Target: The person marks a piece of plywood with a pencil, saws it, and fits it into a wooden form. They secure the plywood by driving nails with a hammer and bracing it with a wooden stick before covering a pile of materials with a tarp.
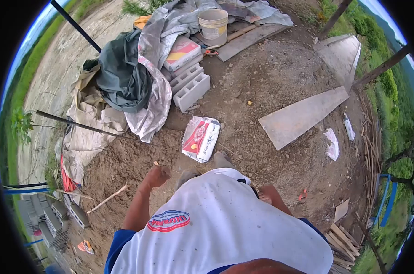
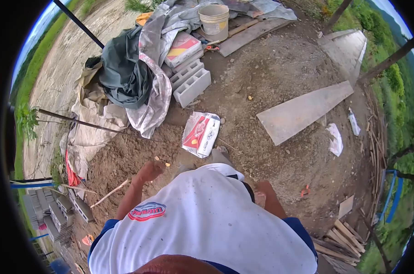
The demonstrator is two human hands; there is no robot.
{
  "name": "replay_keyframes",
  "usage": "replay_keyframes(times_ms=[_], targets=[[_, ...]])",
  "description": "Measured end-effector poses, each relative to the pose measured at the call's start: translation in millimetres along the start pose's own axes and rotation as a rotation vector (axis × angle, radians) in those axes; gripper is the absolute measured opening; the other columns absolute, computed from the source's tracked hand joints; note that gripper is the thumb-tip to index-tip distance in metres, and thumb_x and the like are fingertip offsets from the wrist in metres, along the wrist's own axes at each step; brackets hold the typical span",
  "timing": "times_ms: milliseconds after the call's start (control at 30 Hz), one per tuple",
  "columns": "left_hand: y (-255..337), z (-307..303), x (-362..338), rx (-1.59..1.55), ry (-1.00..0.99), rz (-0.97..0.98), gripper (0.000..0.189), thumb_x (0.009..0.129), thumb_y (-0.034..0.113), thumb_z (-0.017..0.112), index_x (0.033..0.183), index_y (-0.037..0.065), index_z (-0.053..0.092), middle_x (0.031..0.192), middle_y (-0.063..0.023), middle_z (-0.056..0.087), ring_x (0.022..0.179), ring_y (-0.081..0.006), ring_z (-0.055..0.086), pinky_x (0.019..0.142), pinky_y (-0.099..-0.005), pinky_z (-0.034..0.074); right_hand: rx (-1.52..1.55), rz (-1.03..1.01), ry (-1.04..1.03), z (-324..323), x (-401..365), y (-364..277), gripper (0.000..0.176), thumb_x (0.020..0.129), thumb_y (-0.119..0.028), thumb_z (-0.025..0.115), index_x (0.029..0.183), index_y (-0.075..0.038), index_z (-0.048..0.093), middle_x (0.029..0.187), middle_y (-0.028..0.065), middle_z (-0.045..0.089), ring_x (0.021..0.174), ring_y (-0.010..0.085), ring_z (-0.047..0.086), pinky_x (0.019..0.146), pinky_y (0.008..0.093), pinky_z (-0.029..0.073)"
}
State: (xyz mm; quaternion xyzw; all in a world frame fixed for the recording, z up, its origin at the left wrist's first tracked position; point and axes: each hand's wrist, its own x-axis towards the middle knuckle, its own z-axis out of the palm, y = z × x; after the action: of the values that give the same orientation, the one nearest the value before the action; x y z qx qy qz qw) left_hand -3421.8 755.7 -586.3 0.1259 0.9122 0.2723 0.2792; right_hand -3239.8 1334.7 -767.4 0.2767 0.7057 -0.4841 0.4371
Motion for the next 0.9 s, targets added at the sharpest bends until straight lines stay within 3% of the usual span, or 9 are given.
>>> replay_keyframes(times_ms=[33,100,167,267,433,600,667,767,900], targets=[[16,-26,19,-0.073,0.029,-0.033,0.016,0.083,0.010,0.062,0.094,-0.001,0.065,0.074,-0.0082,0.066,0.067,-0.0154,0.063,0.061,-0.0312,0.051,0.238,0.102,-0.003,-31,26,-43,0.019,0.082,-0.021,0.063,0.092,-0.006,0.065,0.085,0.0108,0.069,0.068,0.0208,0.067,0.061,0.0353,0.056],[59,-79,47,-0.217,0.077,-0.094,0.015,0.082,0.009,0.063,0.093,0.000,0.066,0.075,-0.0084,0.067,0.068,-0.0159,0.064,0.061,-0.0317,0.051,-0.153,-0.213,0.159,-94,8,-191,0.012,0.087,-0.014,0.060,0.089,-0.002,0.063,0.074,0.0053,0.064,0.058,0.0153,0.061,0.055,0.0280,0.051],[48,-96,83,-0.393,0.092,-0.144,0.015,0.081,0.011,0.062,0.089,0.000,0.067,0.077,-0.0102,0.068,0.065,-0.0173,0.064,0.060,-0.0310,0.051,-0.137,-0.367,0.311,-159,53,-271,0.020,0.085,-0.019,0.062,0.093,-0.001,0.065,0.077,0.0068,0.067,0.066,0.0137,0.063,0.061,0.0299,0.052],[-11,-98,135,-0.320,0.021,-0.289,0.013,0.079,0.010,0.063,0.086,0.001,0.069,0.077,-0.0098,0.068,0.062,-0.0170,0.064,0.058,-0.0315,0.052,-0.333,-0.598,0.656,-223,62,-425,0.024,0.085,-0.024,0.062,0.096,-0.003,0.066,0.084,0.0152,0.070,0.078,0.0258,0.068,0.072,0.0370,0.052],[-32,-134,230,-0.267,-0.212,-0.509,0.014,0.077,0.011,0.064,0.081,0.000,0.070,0.072,-0.0097,0.068,0.055,-0.0179,0.062,0.050,-0.0335,0.050,-0.263,-0.700,0.545,-276,156,-633,0.027,0.084,-0.023,0.063,0.101,-0.002,0.066,0.088,0.0156,0.070,0.081,0.0257,0.068,0.075,0.0351,0.051],[-91,-179,357,-0.367,-0.148,-0.648,0.019,0.080,0.013,0.063,0.091,0.000,0.069,0.072,-0.0117,0.067,0.057,-0.0211,0.062,0.053,-0.0356,0.050,-0.377,-0.757,0.316,-281,289,-771,0.025,0.085,-0.022,0.061,0.100,-0.002,0.066,0.079,0.0079,0.068,0.067,0.0137,0.062,0.065,0.0305,0.051],[-61,-230,408,-0.398,-0.015,-0.725,0.026,0.080,0.016,0.064,0.101,0.000,0.067,0.071,-0.0126,0.066,0.061,-0.0191,0.062,0.058,-0.0339,0.049,-0.439,-0.734,0.288,-291,318,-811,0.024,0.085,-0.021,0.061,0.100,-0.003,0.066,0.079,0.0072,0.067,0.066,0.0134,0.062,0.064,0.0305,0.051],[-32,-308,465,-0.308,0.162,-0.446,0.031,0.081,0.018,0.065,0.105,-0.003,0.066,0.072,-0.0130,0.066,0.063,-0.0171,0.062,0.061,-0.0315,0.048,-0.393,-0.646,0.250,-310,375,-837,0.023,0.084,-0.020,0.060,0.098,-0.003,0.066,0.078,0.0064,0.067,0.063,0.0143,0.062,0.064,0.0309,0.051],[-2,-371,521,-0.436,0.343,-0.524,0.029,0.083,0.016,0.060,0.102,-0.005,0.066,0.072,-0.0114,0.066,0.063,-0.0164,0.062,0.062,-0.0305,0.049,-0.481,-0.565,0.177,-346,459,-873,0.019,0.081,-0.018,0.060,0.091,-0.004,0.068,0.073,0.0061,0.067,0.062,0.0158,0.063,0.062,0.0320,0.052]])
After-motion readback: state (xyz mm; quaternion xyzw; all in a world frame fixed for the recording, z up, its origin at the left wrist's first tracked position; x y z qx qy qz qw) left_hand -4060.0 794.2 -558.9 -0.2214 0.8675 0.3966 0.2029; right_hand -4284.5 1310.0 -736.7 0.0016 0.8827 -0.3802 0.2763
